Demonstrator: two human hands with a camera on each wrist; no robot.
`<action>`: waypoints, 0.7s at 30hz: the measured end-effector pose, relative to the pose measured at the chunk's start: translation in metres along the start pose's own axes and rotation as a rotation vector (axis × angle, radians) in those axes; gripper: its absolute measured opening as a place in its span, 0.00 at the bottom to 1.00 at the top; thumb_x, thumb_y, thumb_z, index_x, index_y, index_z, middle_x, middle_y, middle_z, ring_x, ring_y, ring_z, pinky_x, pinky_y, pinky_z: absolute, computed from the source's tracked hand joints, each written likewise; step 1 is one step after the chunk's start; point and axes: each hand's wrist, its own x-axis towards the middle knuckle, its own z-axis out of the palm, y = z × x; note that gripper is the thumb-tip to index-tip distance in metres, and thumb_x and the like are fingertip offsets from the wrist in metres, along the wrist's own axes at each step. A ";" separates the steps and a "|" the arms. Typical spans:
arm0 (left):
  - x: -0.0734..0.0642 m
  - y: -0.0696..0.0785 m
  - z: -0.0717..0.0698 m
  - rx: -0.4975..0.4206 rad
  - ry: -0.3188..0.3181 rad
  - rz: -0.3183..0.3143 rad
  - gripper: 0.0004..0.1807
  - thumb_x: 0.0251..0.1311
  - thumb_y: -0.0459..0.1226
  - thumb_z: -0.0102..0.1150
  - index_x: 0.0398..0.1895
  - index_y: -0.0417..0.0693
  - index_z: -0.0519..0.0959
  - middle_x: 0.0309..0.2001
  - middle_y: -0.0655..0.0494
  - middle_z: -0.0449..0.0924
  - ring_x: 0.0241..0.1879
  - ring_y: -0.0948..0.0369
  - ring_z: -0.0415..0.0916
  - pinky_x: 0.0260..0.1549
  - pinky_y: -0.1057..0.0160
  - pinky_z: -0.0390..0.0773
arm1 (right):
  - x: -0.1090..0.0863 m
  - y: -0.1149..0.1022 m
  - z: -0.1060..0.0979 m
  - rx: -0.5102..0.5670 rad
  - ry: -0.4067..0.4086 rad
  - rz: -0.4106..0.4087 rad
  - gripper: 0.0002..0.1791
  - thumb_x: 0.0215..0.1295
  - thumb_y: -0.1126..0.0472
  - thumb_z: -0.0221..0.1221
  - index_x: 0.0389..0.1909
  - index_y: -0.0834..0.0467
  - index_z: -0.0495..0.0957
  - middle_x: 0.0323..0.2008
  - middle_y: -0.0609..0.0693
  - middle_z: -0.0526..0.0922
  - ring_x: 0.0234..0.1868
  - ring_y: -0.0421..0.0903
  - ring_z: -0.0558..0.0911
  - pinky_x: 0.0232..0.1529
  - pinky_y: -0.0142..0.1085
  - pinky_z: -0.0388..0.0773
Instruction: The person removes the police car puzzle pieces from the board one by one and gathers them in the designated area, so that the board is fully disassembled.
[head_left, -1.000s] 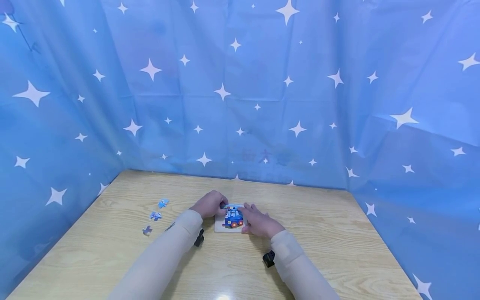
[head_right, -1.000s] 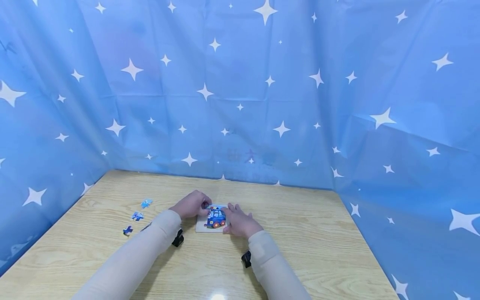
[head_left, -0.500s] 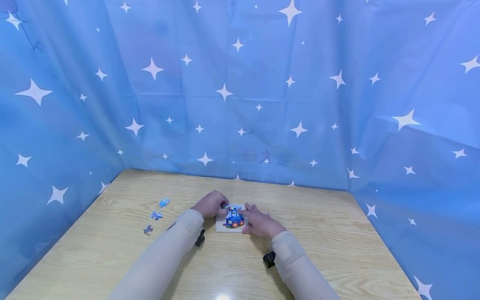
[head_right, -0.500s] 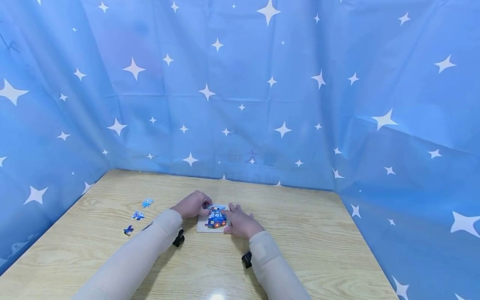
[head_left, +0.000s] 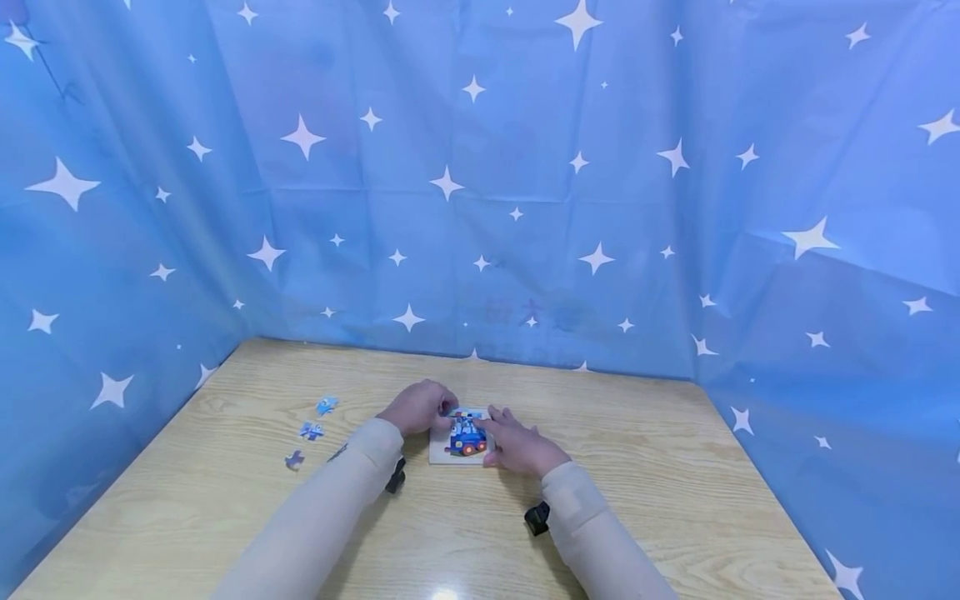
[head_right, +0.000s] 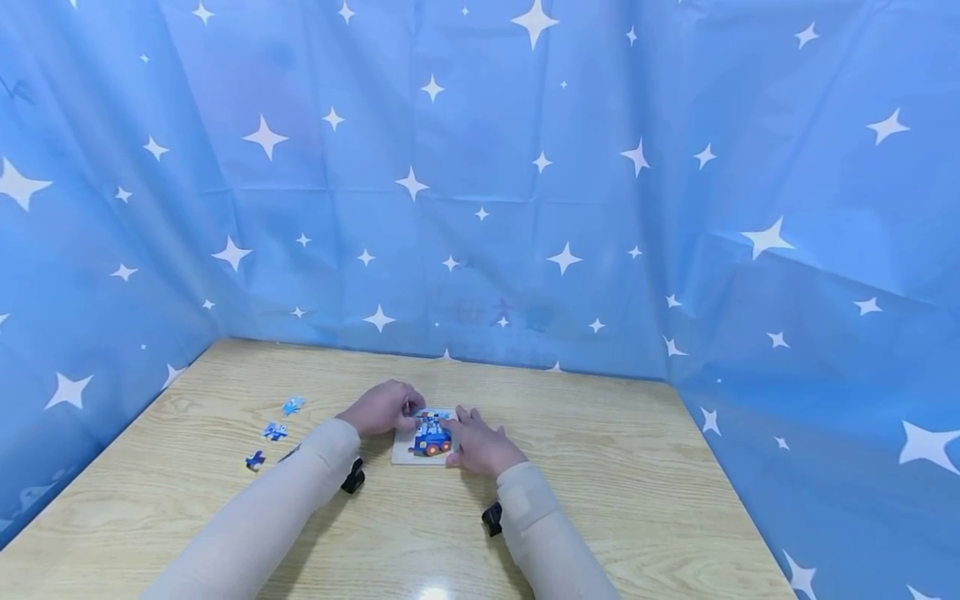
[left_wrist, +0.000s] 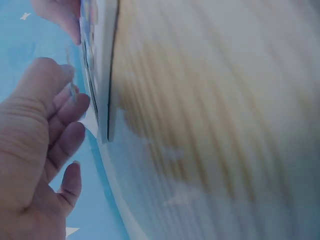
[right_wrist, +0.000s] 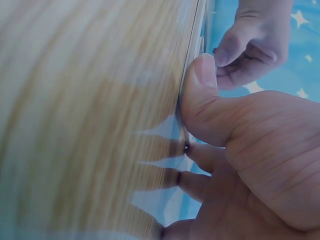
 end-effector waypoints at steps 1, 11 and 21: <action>-0.001 0.000 -0.001 0.028 0.012 0.017 0.16 0.57 0.40 0.72 0.49 0.47 0.87 0.40 0.59 0.86 0.40 0.61 0.79 0.47 0.58 0.79 | 0.000 0.000 0.000 -0.001 -0.001 -0.002 0.38 0.69 0.52 0.62 0.78 0.48 0.60 0.81 0.58 0.47 0.80 0.62 0.44 0.67 0.74 0.45; -0.008 -0.005 -0.005 0.144 0.059 0.109 0.16 0.58 0.41 0.72 0.48 0.49 0.87 0.45 0.57 0.86 0.46 0.59 0.81 0.51 0.59 0.79 | 0.000 -0.001 0.001 0.017 0.004 -0.012 0.38 0.69 0.52 0.62 0.78 0.49 0.60 0.80 0.58 0.47 0.80 0.62 0.44 0.67 0.75 0.44; -0.019 -0.021 -0.011 0.167 0.059 0.115 0.15 0.57 0.42 0.73 0.47 0.49 0.87 0.44 0.58 0.84 0.43 0.61 0.79 0.47 0.59 0.80 | -0.002 0.000 -0.001 0.026 -0.003 -0.013 0.38 0.70 0.53 0.61 0.78 0.49 0.60 0.81 0.58 0.46 0.80 0.62 0.43 0.68 0.74 0.41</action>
